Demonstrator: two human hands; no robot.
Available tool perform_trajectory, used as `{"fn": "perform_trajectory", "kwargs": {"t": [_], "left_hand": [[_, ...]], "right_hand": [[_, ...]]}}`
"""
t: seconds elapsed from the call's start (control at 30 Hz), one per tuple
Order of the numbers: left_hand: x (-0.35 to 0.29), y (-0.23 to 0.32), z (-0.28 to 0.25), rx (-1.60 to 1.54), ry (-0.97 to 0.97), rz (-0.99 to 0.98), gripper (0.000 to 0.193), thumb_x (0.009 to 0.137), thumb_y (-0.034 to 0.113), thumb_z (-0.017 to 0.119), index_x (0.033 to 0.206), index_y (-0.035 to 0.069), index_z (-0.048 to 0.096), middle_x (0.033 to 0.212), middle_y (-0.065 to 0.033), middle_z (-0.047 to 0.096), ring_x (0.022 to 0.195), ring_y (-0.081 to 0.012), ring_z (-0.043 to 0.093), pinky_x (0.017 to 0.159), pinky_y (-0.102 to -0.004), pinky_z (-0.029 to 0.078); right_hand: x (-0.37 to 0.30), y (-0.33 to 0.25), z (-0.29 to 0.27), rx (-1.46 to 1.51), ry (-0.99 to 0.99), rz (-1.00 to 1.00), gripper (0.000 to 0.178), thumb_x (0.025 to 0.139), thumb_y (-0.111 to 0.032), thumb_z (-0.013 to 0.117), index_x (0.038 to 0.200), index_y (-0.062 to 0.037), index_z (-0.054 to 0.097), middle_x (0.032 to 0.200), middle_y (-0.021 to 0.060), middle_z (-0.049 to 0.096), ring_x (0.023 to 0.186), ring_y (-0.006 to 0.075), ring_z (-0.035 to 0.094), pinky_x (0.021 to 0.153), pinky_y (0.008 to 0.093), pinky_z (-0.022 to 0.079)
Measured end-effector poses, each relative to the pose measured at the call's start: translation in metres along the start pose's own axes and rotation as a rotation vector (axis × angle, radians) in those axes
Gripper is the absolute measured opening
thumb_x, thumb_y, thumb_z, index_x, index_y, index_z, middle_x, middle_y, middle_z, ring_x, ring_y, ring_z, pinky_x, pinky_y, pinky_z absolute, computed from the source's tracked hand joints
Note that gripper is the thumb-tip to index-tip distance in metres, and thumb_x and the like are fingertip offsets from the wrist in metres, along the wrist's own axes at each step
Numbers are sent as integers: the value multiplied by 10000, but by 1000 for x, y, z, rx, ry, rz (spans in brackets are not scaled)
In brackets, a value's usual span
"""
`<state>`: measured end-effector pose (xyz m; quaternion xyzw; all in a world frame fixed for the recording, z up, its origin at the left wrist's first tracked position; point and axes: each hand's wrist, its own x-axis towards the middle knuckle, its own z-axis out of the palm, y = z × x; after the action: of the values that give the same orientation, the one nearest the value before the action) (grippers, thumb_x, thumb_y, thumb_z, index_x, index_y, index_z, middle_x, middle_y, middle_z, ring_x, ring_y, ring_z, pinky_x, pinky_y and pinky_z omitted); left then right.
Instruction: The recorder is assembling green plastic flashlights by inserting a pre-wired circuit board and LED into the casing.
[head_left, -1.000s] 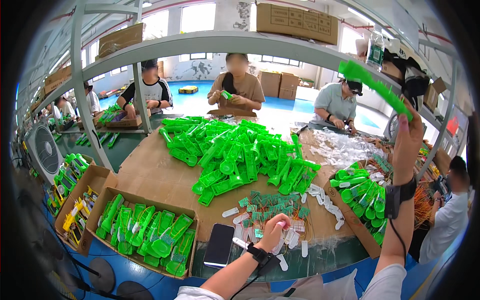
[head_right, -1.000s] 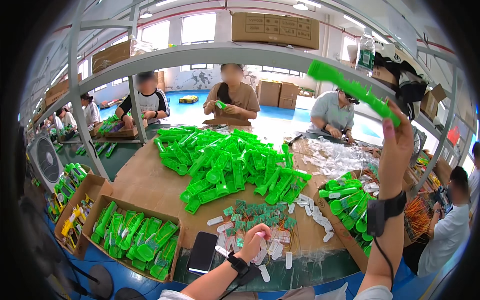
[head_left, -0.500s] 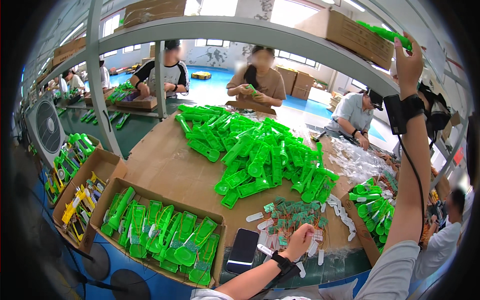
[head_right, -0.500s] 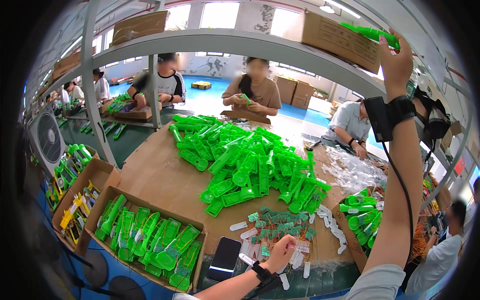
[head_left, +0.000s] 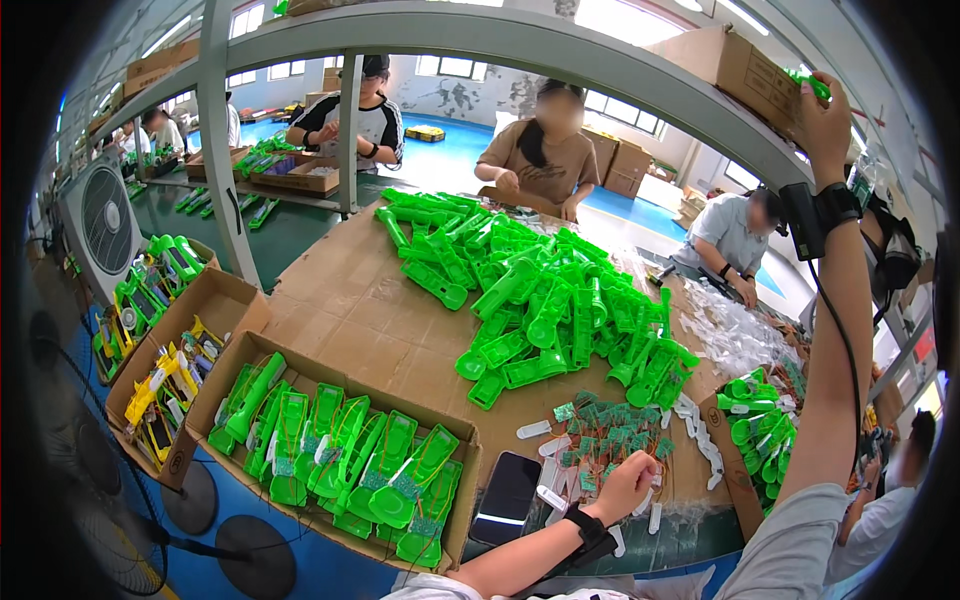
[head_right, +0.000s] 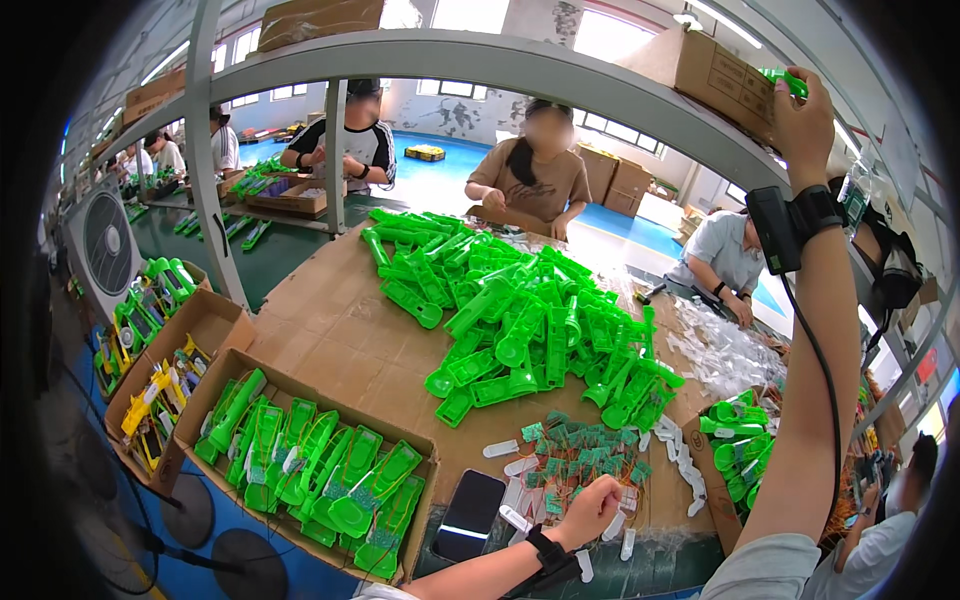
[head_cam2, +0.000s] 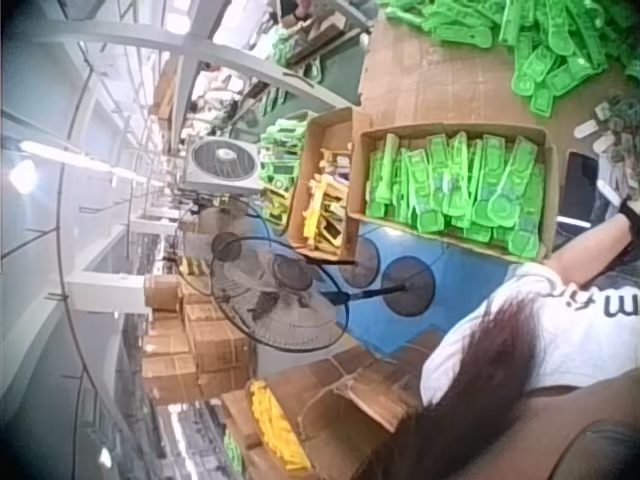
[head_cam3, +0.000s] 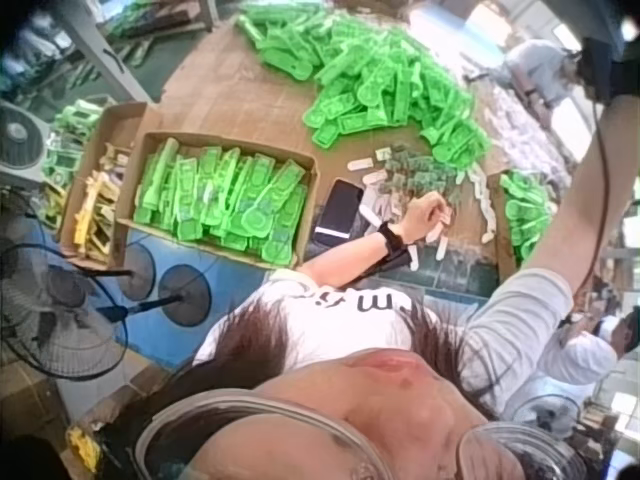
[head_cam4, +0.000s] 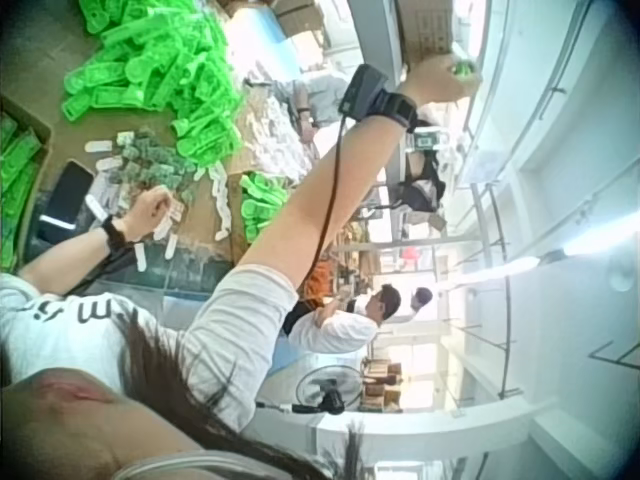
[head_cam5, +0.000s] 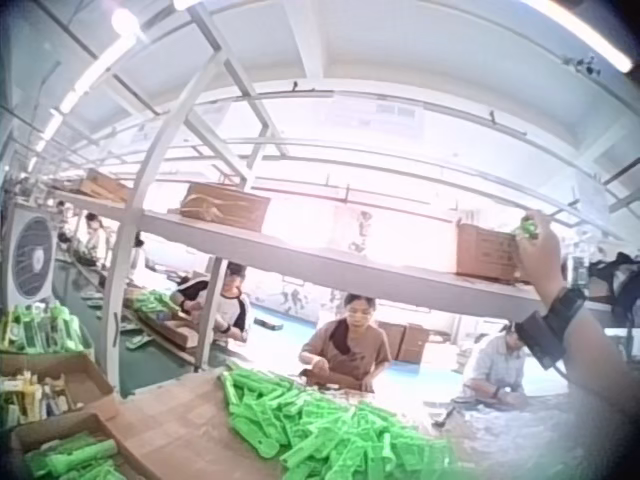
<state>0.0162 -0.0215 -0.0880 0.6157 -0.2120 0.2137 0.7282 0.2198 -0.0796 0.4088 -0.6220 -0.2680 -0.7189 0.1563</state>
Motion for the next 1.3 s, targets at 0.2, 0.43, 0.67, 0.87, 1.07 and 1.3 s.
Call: {"fn": "perform_trajectory", "kwargs": {"t": [0.2, 0.43, 0.67, 0.87, 1.07, 1.3], "left_hand": [[-1, -1, 0, 25, -39, -18, 104, 782, -39, 468, 858, 31, 457, 817, -119, 479, 677, -299, 511, 590, -333, 427], [-1, 4, -2, -7, -67, -21, 117, 768, -57, 458, 850, 26, 461, 823, -111, 471, 670, -283, 511, 590, -319, 426], [-1, 6, 0, -70, -57, -6, 119, 780, -61, 462, 866, 21, 468, 831, -90, 460, 675, -207, 475, 591, -279, 395], [1, 10, -2, -181, -116, -102, 148, 930, 130, 407, 888, 13, 487, 838, -81, 484, 724, -184, 530, 640, -302, 419], [-3, -3, 6, -64, -146, -66, 168, 924, 146, 381, 857, 17, 464, 784, -135, 464, 743, -304, 500, 674, -355, 409], [-4, 4, 2, -75, -160, -199, 179, 873, 113, 412, 982, -14, 476, 865, -208, 540, 795, -381, 539, 683, -416, 424]], "right_hand": [[-3, 1, -7, -207, -19, 6, 293, 830, -247, 559, 1088, -108, 558, 1036, 152, 574, 975, 295, 557, 839, 367, 448], [-5, 21, 1, -26, -180, -11, 415, 842, -300, 558, 1198, -91, 508, 1159, 194, 533, 1063, 316, 520, 897, 352, 412], [-6, 26, 7, -75, -224, -32, 424, 844, -332, 567, 1116, -7, 545, 1129, 191, 561, 1056, 322, 533, 902, 362, 406], [-117, -105, -4, 365, -169, -133, 262, 815, -153, 582, 1050, -40, 559, 1028, 118, 583, 967, 262, 553, 864, 344, 410], [-305, -185, 11, 425, -1277, -163, 409, 771, -193, 604, 1148, -77, 496, 1246, 137, 435, 994, 327, 543, 815, 409, 463], [-391, -189, 36, 365, -1330, -125, 278, 745, -89, 593, 1015, -56, 539, 1206, 134, 482, 931, 306, 578, 783, 396, 476]]}}
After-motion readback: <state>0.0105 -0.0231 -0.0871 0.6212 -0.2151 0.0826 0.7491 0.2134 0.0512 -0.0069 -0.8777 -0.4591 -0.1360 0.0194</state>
